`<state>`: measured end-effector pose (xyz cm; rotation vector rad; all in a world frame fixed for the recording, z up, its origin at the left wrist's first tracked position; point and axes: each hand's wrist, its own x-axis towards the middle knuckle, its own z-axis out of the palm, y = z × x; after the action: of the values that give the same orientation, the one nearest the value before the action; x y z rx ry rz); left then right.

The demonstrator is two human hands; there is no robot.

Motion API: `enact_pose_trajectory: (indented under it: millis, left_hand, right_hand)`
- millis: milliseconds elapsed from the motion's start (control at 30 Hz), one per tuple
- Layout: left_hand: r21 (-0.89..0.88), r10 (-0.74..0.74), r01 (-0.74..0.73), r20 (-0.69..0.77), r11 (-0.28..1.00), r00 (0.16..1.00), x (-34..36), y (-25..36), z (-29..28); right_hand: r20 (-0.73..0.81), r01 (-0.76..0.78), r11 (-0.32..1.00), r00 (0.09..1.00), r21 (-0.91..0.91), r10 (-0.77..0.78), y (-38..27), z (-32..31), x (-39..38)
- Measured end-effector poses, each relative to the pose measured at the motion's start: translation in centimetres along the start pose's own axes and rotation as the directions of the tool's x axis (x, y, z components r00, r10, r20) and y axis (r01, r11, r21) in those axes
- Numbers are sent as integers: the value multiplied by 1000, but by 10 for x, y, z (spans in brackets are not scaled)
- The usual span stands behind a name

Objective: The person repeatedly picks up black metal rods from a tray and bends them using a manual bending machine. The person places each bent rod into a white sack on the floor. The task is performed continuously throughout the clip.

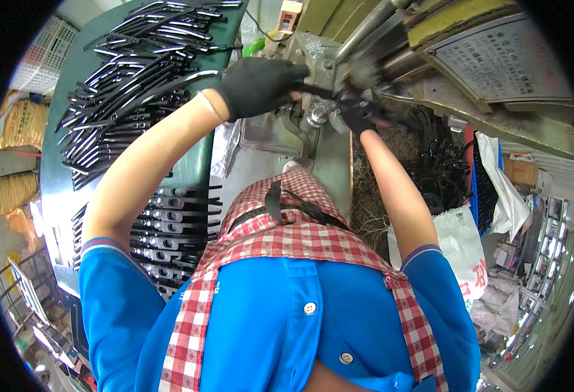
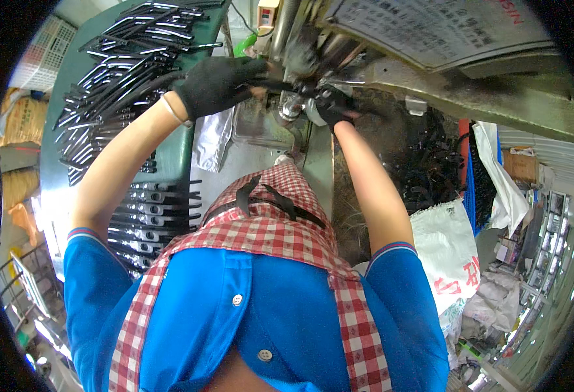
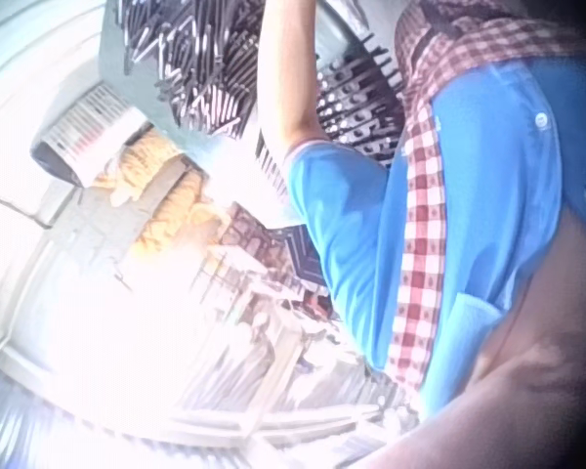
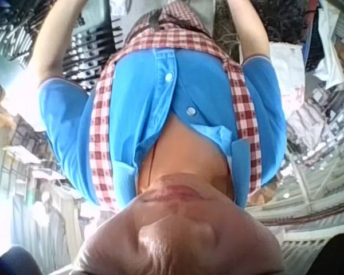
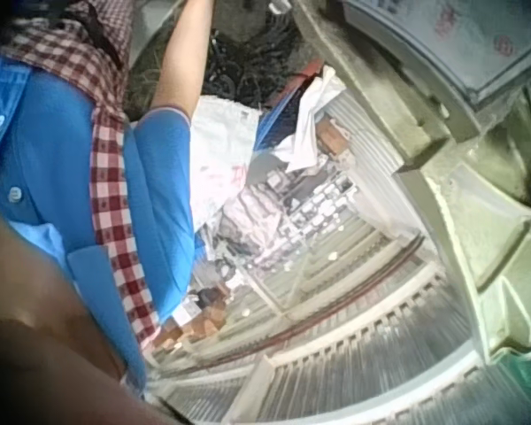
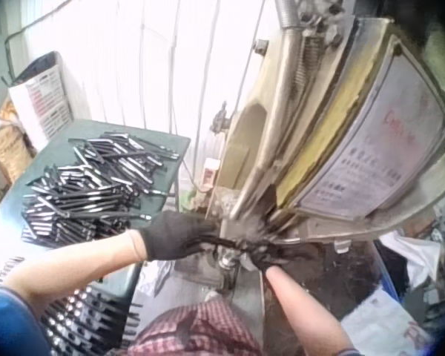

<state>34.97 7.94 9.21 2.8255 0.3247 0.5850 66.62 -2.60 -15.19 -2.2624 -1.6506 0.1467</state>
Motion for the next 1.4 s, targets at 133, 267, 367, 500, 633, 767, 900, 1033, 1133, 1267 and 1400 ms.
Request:
enact_pose_trajectory:
  millis: [133,267,367,500,633,767,900,1033,1133,1267,1400]
  left_hand:
    - [8,-21,21,0,1000,1000,-13,11,-12]
    - [-3,-154,155,107,988,982,-66,14,-34]
    - [101,-288,273,193,957,938,-136,8,-54]
    - [64,-538,535,150,842,829,-235,14,-81]
    - [250,-738,696,299,673,605,-308,35,-91]
    - [363,-764,673,273,644,584,-365,45,-74]
    - [231,-881,873,-102,431,462,-402,71,-47]
    - [74,-932,962,-236,264,274,-415,75,-32]
    - [147,-927,956,-245,253,283,-395,51,-40]
    - [119,-915,954,-270,276,299,-380,-12,-35]
    - [336,-846,872,-280,357,455,-390,-65,-28]
  right_hand:
    - [274,-105,962,946,-252,175,-56,-49,12]
    - [119,69,924,993,-377,-25,-60,-46,6]
    - [258,-43,969,960,-245,108,-71,-63,4]
    - [201,-42,989,977,-145,71,-41,-48,8]
    - [228,-26,995,974,100,3,-43,-61,4]
    - [222,-8,986,975,166,-30,-13,-39,11]
    - [153,86,917,976,390,-157,-13,-39,7]
    - [182,53,897,972,438,-146,-14,-43,3]
    - [135,23,939,988,343,-74,-9,-49,6]
    - [5,-13,698,1000,716,13,4,-61,11]
    - [382,-380,-37,922,924,64,-137,-183,-26]
